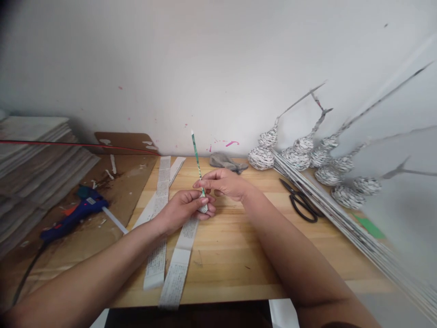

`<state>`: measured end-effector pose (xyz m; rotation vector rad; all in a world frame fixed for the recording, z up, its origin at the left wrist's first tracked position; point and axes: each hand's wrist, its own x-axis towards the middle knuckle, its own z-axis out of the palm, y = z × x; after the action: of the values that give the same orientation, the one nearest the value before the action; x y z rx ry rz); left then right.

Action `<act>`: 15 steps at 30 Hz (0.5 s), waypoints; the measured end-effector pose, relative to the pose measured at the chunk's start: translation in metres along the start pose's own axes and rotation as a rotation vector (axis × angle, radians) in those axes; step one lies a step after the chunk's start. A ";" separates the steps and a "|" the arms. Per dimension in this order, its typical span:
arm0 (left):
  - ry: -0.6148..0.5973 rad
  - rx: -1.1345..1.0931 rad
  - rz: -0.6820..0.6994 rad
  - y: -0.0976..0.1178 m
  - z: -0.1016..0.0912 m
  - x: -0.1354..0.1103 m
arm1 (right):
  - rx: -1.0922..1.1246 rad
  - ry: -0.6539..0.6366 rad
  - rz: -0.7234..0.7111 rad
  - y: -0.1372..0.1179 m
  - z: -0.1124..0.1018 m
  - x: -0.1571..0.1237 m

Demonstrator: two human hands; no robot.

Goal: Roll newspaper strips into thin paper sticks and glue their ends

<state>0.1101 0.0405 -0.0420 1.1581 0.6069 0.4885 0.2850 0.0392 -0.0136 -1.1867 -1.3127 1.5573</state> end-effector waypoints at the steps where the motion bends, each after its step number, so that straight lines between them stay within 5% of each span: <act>1: -0.005 -0.004 -0.002 0.000 0.000 0.000 | -0.004 0.009 -0.003 0.000 0.000 0.000; 6: -0.030 -0.006 -0.005 -0.002 -0.001 0.000 | 0.066 0.163 -0.062 0.001 0.001 0.002; 11: -0.059 -0.003 0.005 -0.002 -0.001 0.001 | 0.044 -0.099 0.003 -0.001 -0.001 -0.003; 15: -0.053 -0.010 0.015 -0.003 -0.002 0.002 | 0.022 -0.025 -0.035 0.003 0.003 0.001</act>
<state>0.1103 0.0420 -0.0459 1.1633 0.5499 0.4714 0.2816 0.0390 -0.0168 -1.1281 -1.3220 1.5623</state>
